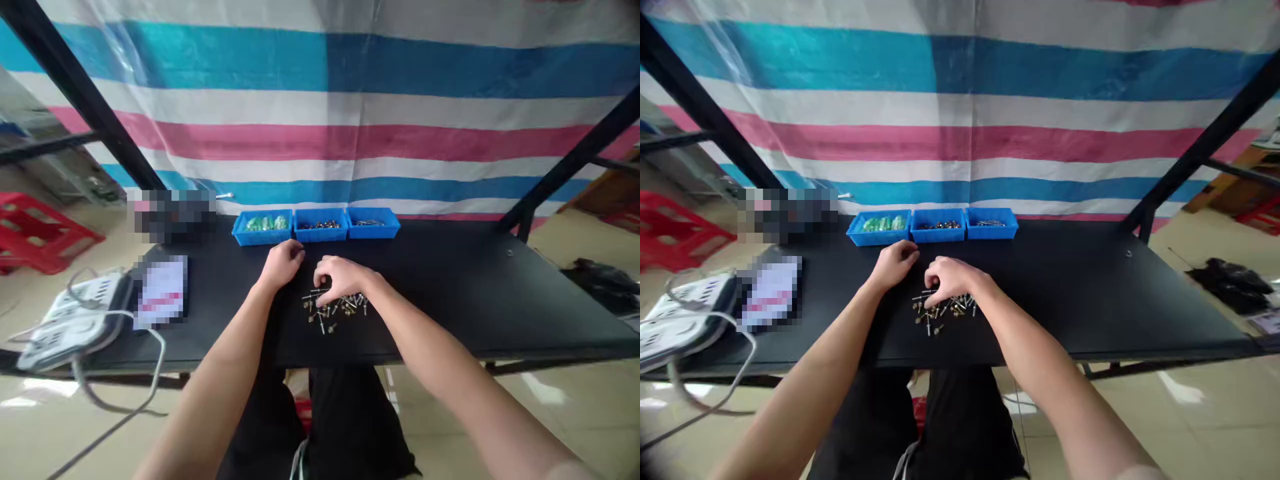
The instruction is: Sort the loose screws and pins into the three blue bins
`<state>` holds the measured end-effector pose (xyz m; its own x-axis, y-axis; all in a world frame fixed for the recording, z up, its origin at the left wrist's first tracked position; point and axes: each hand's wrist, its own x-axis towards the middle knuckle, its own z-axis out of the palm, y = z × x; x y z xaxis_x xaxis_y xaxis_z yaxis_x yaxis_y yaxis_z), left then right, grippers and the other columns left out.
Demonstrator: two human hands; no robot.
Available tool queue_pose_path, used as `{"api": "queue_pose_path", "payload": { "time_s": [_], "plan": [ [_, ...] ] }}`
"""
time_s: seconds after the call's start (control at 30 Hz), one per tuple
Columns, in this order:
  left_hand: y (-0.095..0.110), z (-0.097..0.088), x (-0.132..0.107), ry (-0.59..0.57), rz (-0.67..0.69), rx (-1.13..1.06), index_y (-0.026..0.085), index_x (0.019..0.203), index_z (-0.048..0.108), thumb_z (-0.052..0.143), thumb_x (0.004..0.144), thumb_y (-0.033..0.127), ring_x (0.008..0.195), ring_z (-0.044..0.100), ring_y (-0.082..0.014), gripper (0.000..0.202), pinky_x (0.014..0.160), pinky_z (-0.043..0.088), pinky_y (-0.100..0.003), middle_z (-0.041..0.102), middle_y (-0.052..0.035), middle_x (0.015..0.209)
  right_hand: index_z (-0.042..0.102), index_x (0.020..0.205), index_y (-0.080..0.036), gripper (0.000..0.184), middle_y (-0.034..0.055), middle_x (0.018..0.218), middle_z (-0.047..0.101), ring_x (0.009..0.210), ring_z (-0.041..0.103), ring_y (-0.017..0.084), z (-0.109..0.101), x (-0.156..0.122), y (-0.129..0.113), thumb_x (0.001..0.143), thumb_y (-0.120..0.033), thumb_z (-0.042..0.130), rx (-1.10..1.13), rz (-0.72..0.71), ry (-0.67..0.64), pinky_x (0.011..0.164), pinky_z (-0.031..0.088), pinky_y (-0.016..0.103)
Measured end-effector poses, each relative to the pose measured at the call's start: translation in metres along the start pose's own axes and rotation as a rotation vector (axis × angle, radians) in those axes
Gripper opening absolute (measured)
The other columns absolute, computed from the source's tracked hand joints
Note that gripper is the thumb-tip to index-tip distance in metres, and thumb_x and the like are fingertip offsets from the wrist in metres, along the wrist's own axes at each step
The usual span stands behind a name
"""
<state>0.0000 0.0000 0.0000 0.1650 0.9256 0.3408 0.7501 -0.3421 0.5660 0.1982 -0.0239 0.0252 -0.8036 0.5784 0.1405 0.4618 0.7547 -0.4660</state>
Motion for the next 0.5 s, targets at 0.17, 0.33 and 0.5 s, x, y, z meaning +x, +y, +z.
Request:
{"api": "queue_pose_path", "payload": {
  "time_s": [0.17, 0.33, 0.5],
  "plan": [
    [0.0002, 0.001, 0.0011, -0.012, 0.015, -0.007, 0.018, 0.093, 0.065, 0.052, 0.083, 0.035, 0.083, 0.064, -0.0211, 0.023, 0.08, 0.048, -0.032, 0.071, -0.0068, 0.091, 0.069, 0.075, -0.017, 0.016, 0.0021, 0.074, 0.06, 0.077, 0.052, 0.015, 0.0056, 0.0012, 0.0041, 0.069, -0.031, 0.076, 0.011, 0.025, 0.012, 0.069, 0.04, 0.025],
    [0.004, -0.001, -0.0008, -0.025, 0.035, -0.033, 0.018, 0.09, 0.065, 0.052, 0.082, 0.034, 0.079, 0.064, -0.02, 0.022, 0.077, 0.048, -0.031, 0.071, -0.006, 0.087, 0.069, 0.072, -0.017, 0.011, 0.0022, 0.073, 0.061, 0.076, 0.053, 0.014, 0.0081, 0.0019, 0.0061, 0.077, -0.027, 0.07, 0.022, 0.015, 0.047, 0.071, 0.04, 0.026],
    [0.0084, -0.0024, -0.0023, -0.054, 0.078, -0.057, 0.018, 0.089, 0.065, 0.053, 0.082, 0.035, 0.076, 0.063, -0.0189, 0.022, 0.073, 0.047, -0.03, 0.07, -0.0051, 0.084, 0.068, 0.072, -0.016, 0.006, 0.0027, 0.075, 0.061, 0.076, 0.054, 0.014, 0.0074, 0.0028, 0.0044, 0.077, -0.02, 0.068, 0.013, 0.035, 0.037, 0.071, 0.04, 0.025]
  ]
}}
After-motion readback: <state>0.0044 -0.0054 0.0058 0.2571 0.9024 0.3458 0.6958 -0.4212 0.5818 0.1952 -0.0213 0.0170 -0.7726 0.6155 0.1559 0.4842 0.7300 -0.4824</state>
